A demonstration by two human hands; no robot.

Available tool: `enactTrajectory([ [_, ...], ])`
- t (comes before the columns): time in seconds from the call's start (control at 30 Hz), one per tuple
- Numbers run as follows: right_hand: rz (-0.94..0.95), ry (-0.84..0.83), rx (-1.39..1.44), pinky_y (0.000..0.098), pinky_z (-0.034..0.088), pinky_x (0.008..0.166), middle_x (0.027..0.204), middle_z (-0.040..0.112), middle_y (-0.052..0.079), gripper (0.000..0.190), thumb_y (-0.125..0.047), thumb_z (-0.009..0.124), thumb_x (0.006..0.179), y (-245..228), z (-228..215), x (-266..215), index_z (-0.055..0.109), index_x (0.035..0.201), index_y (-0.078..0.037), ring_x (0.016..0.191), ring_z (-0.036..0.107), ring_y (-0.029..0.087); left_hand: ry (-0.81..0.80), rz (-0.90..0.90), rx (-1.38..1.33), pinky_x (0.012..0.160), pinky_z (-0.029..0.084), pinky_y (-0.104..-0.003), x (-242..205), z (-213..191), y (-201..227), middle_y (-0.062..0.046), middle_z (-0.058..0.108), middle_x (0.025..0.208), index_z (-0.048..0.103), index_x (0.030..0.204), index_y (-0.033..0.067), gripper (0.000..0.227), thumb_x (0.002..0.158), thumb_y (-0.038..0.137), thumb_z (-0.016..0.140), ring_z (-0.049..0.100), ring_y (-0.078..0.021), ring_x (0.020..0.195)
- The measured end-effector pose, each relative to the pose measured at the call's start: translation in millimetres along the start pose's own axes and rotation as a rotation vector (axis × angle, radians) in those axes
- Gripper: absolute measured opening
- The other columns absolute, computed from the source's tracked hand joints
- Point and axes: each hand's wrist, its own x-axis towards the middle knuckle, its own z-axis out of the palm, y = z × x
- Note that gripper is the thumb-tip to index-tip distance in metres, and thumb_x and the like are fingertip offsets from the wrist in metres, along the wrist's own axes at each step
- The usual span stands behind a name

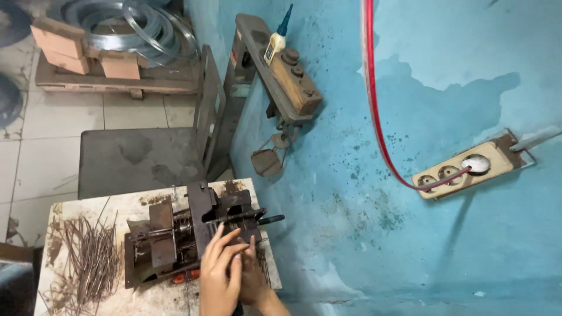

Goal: Operating a manual machine to process thin wooden sticks by feeding them into the mechanism and turning a crank

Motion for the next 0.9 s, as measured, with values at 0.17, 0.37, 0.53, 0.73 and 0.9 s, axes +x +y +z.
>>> enactTrajectory([
  [0.17,-0.416,0.459,-0.177,0.0623,0.035,0.121,0.141,0.045,0.008,0.032,-0.045,0.051,0.106,-21.6,-31.3,76.2,0.066,0.125,-0.024,0.134,0.047,0.029,0.248,-0.043,0.080,0.122,0.036,-0.053,6.9,-37.7,-33.7,-0.010,0.067,0.134,0.070,0.112,0.0057,0.023,0.097,0.007,0.052,0.050,-0.0330,0.144],
  [0.37,-0.109,0.427,-0.092,0.0543,0.026,0.121,0.107,0.069,0.000,0.048,-0.058,0.053,0.097,-51.5,-65.9,203.3,0.068,0.114,-0.016,0.115,0.059,0.024,0.216,-0.172,0.282,0.122,0.028,-0.055,-1.2,-50.2,-79.3,-0.014,0.056,0.145,0.057,0.133,0.0041,0.034,0.101,0.013,0.050,0.039,-0.0355,0.148],
  [0.53,0.289,0.278,0.201,0.0380,0.037,0.102,0.116,0.072,-0.001,0.031,-0.044,0.065,0.093,-38.4,-67.7,298.0,0.071,0.116,-0.024,0.114,0.055,0.022,0.073,-0.171,0.391,0.117,0.030,-0.059,-13.0,-31.7,-90.0,-0.014,0.048,0.152,0.054,0.140,0.0094,0.042,0.100,0.019,0.052,0.029,-0.0373,0.155],
  [0.73,0.276,0.286,0.766,0.0322,0.044,0.111,0.131,0.067,0.004,0.047,-0.027,0.070,0.096,45.1,-3.0,340.3,0.059,0.138,-0.009,0.126,0.058,0.018,0.005,-0.080,0.522,0.124,0.019,-0.062,-23.3,-15.7,-77.9,-0.020,0.040,0.157,0.053,0.138,0.0099,0.046,0.093,0.016,0.058,0.015,-0.0434,0.159],
  [0.9,0.459,0.177,1.000,0.0351,0.031,0.123,0.161,0.042,0.016,0.067,-0.022,0.068,0.092,81.0,18.4,338.4,0.044,0.154,-0.015,0.153,0.036,0.026,-0.049,0.044,0.738,0.123,0.020,-0.065,-24.3,-7.1,-79.9,-0.021,0.043,0.153,0.049,0.146,0.0158,0.057,0.091,0.026,0.060,0.019,-0.0452,0.157],
])
